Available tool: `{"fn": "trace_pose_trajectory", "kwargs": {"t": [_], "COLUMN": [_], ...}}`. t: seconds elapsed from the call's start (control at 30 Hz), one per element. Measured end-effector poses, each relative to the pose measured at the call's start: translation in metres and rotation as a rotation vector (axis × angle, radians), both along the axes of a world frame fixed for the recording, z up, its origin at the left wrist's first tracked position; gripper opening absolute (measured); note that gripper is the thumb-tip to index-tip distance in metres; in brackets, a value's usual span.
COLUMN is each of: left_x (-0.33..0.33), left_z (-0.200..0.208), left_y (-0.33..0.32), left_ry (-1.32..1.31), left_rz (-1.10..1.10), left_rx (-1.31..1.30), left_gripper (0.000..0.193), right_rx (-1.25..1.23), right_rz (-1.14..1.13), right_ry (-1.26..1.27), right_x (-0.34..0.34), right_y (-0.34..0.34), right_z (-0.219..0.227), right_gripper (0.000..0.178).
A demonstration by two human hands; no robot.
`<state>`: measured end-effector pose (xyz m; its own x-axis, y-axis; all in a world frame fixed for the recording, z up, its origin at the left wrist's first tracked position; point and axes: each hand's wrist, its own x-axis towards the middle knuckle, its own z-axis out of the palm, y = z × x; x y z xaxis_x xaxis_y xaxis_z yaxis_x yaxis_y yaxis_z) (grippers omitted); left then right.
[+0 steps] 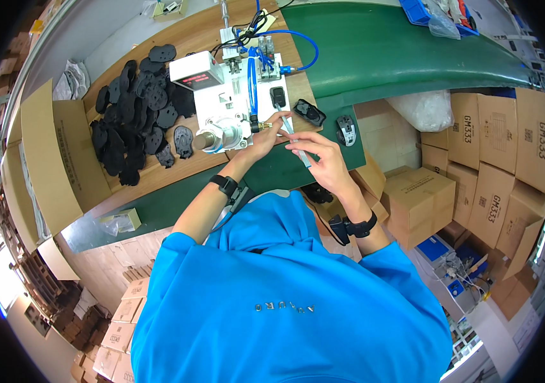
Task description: Assembling plastic components using a pneumatic press machine.
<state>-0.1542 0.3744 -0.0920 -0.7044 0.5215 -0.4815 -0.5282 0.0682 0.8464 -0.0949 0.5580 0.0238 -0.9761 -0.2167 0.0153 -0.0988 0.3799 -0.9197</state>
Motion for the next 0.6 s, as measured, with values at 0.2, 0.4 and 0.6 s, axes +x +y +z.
{"fn": "trace_pose_trajectory", "kwargs": {"t": [0.2,0.4,0.6], "left_x": [0.003,0.032,0.046], "left_z": [0.007,0.049,0.12], "left_y": [-0.015,-0.041,-0.054], "left_ry": [0.275,0.556,0.168], "left_rz": [-0.315,-0.316,-0.329], "left_rx": [-0.423,-0.317,-0.128], "left_gripper": [0.03,0.029,0.038], "right_rx": [-0.22,-0.387,-0.358], "right_rz": [-0.212,-0.446,-0.452], "right_ry": [-0.071,-0.21,-0.242], "right_x": [-0.015,-0.057,-0.06], "right_y": [0.005,0.021,0.015], "right_z": [-0.004,-0.024,-0.073], "right_gripper": [0.016,0.046,0.071]}}
